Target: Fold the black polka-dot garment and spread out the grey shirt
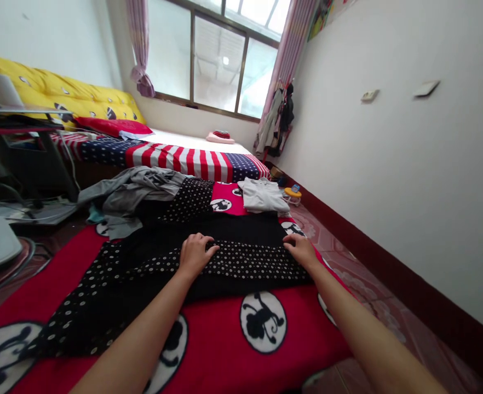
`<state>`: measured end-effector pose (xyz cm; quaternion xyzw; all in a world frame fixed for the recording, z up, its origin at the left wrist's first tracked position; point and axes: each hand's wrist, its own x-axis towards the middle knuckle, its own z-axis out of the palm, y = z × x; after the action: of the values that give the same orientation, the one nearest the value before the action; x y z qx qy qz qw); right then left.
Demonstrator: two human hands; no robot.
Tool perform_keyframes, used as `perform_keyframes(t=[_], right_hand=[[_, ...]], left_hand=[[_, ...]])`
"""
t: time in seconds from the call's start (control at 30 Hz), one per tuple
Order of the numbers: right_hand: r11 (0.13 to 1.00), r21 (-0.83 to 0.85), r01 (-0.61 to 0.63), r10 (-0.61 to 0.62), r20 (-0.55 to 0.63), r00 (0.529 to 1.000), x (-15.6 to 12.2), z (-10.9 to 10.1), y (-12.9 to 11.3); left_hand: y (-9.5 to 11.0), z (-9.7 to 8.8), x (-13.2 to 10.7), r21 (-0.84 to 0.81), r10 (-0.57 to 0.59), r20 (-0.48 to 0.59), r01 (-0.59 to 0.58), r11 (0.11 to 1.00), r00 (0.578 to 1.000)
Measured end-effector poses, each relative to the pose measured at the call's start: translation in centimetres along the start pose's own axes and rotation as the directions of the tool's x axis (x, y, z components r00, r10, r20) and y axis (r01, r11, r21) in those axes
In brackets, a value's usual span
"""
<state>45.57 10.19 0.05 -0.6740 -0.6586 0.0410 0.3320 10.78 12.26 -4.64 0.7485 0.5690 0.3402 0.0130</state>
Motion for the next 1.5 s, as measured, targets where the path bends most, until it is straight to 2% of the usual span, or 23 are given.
perform_keyframes(t=[0.1,0.27,0.43,0.57,0.63,0.7,0.77,0.83,0.9,0.97,1.1,1.2,1.27,1.33,1.43,1.5], right_hand=[[0.997,-0.078,-0.002,0.007,0.07,0.998,-0.6,-1.2,2.3],[0.982,-0.179,-0.054,0.063,0.043,0.997,-1.2,-1.6,3.4],[0.975,-0.21,-0.072,0.076,0.009,0.997,0.7,-2.1,2.7],[0.96,-0.266,-0.091,0.089,-0.017,0.996,1.6,-1.7,1.8],[0.946,-0.309,-0.093,0.08,-0.054,0.995,1.4,-1.1,1.0],[0.938,-0.339,-0.067,0.039,-0.087,0.995,0.7,-0.3,-0.3],[0.946,-0.324,0.03,-0.055,-0.069,0.996,-0.1,0.6,-2.2],[0.954,-0.258,0.155,-0.162,-0.003,0.987,-1.1,1.7,-4.4],[0.957,-0.175,0.232,-0.222,0.071,0.972,-2.2,2.9,-6.6],[0.962,-0.126,0.242,-0.223,0.147,0.964,-3.3,4.0,-8.5],[0.968,-0.13,0.215,-0.169,0.293,0.941,-5.0,5.7,-9.9],[0.971,-0.168,0.171,-0.115,0.3,0.947,-5.6,6.0,-8.4],[0.971,-0.201,0.126,-0.081,0.22,0.972,-5.8,5.3,-6.3],[0.971,-0.223,0.091,-0.074,0.08,0.994,-6.0,3.9,-3.7],[0.967,-0.223,0.124,-0.151,-0.11,0.982,-6.5,1.1,0.0],[0.956,-0.202,0.211,-0.24,-0.134,0.961,-7.0,-0.6,1.7]], left_hand=[[0.2,-0.3,-0.1,-0.001,-0.027,0.014,0.027,1.0,1.0],[0.2,-0.7,-0.1,-0.079,-0.072,-0.031,0.07,0.994,0.997],[-0.4,-0.6,-0.2,-0.233,-0.147,-0.186,0.101,0.967,0.972],[-0.2,-0.7,-0.3,-0.191,-0.202,-0.245,0.157,0.969,0.948],[0.2,-0.9,-0.5,-0.104,-0.173,-0.278,0.15,0.983,0.945],[0.6,-1.1,-0.7,-0.047,-0.074,-0.293,0.063,0.997,0.953],[0.9,-1.1,-0.8,-0.083,0.079,-0.222,-0.1,0.992,0.972],[1.0,-1.0,-0.9,-0.174,0.209,-0.095,-0.223,0.959,0.973],[0.9,-1.0,-0.9,-0.209,0.265,0.031,-0.253,0.945,0.964],[0.9,-1.0,-1.0,-0.186,0.273,0.125,-0.248,0.951,0.954],[0.9,-1.6,-1.1,-0.18,0.293,0.225,-0.256,0.95,0.929],[0.8,-1.9,-1.4,-0.194,0.307,0.251,-0.263,0.945,0.918],[0.7,-2.1,-1.6,-0.203,0.316,0.256,-0.269,0.942,0.914],[0.6,-2.5,-2.1,-0.22,0.326,0.236,-0.277,0.935,0.915],[0.3,-3.4,-3.2,-0.244,0.331,0.146,-0.291,0.925,0.932],[0.0,-4.2,-4.0,-0.222,0.313,0.089,-0.287,0.932,0.946]])
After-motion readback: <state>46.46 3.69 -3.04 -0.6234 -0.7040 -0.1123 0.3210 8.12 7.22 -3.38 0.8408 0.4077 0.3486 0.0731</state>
